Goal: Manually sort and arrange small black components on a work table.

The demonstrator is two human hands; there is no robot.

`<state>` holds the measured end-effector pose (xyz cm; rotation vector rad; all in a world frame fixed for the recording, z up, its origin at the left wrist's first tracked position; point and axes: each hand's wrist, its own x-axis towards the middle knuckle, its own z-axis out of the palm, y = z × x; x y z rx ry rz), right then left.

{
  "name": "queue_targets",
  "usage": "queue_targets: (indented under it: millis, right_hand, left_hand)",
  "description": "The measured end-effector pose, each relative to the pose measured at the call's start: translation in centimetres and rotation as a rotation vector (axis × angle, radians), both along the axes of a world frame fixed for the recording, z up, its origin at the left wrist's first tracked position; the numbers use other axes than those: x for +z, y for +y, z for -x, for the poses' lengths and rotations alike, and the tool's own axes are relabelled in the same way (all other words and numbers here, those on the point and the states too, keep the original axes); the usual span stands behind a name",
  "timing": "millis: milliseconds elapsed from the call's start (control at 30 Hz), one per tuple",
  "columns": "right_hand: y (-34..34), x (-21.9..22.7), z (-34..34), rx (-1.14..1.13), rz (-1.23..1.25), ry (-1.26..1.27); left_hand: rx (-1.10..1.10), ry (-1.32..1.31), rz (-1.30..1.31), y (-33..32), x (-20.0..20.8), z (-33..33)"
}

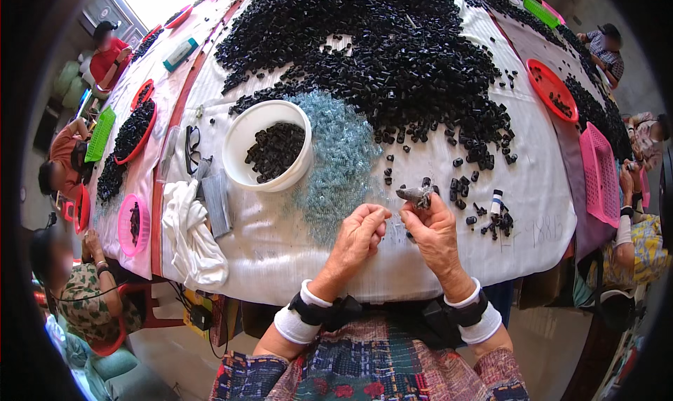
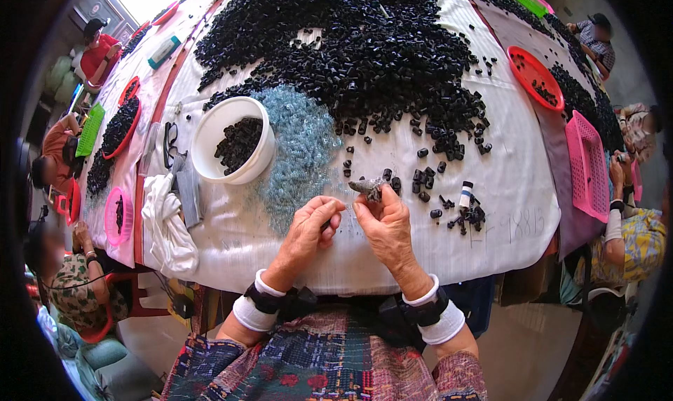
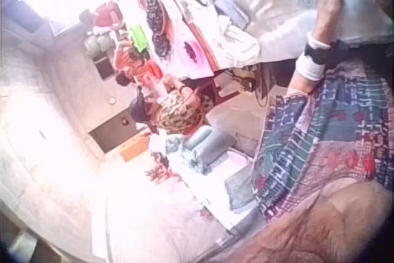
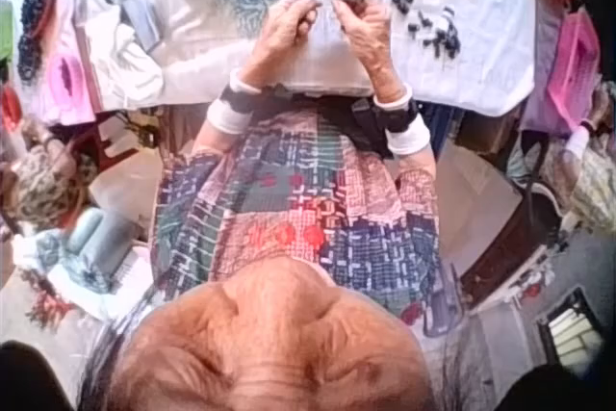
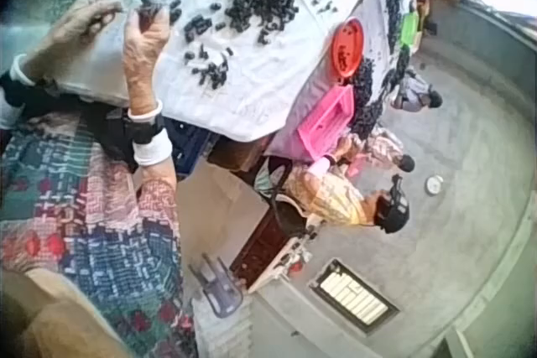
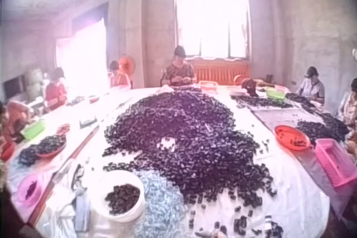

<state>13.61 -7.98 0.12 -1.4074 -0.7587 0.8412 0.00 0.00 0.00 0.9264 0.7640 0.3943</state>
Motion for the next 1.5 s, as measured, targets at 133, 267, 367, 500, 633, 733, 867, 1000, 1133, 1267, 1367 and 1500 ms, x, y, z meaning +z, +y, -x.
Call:
queue_targets:
  millis: [133, 267, 367, 500, 633, 733, 867, 1000, 1133, 1267, 1367, 1500]
  right_hand:
    - [-0.2, 0.6, 0.7, -0.005, -0.033, 0.026]
    - [-0.6, 0.6, 0.0, -0.062, -0.027, -0.06]
    - [-0.8, 1.1, -0.4, -0.085, -0.036, -0.009]
    - [-1.6, 0.9, -0.2, -0.077, -0.032, 0.017]
    - [-2.1, 2.1, 0.1, -0.073, -0.063, -0.008]
    - [-2.2, 2.1, 0.4, -0.071, -0.112, -0.049]
    - [-1.8, 1.1, 0.8, -0.13, -0.148, -0.182]
    - [-1.6, -0.4, 0.8, -0.112, -0.131, -0.339]
    - [-1.5, -0.7, 1.1, -0.13, -0.101, -0.358]
    - [-1.6, -0.7, 0.8, -0.157, -0.067, -0.356]
    - [-1.7, -0.9, 0.8, -0.163, -0.092, -0.287]
    - [-1.8, -0.2, 1.1, -0.147, -0.105, -0.255]
  left_hand:
    - [-0.066, 0.008, -0.149, -0.4, 0.2, -0.1]
    - [0.028, -0.239, 0.246, -0.2, -0.1, 0.1]
    - [0.084, -0.242, 0.246, -0.4, 0.0, 0.2]
    - [0.047, -0.184, 0.24, -0.6, 0.9, 0.0]
    - [-0.032, -0.251, 0.245, -0.6, 0.6, 0.5]
    - [-0.023, -0.35, 0.303, -0.7, -0.2, 0.5]
    - [-0.007, -0.286, 0.325, -1.1, -0.1, -0.1]
    - [-0.008, -0.355, 0.38, -1.2, -0.9, 0.0]
    - [-0.035, -0.344, 0.373, -1.2, -0.4, 0.2]
    - [-0.008, -0.189, 0.288, -1.3, 0.1, 0.1]
    - [-0.039, -0.209, 0.296, -0.7, -0.4, 0.7]
    - [-0.057, -0.278, 0.319, -0.5, -0.5, 1.1]
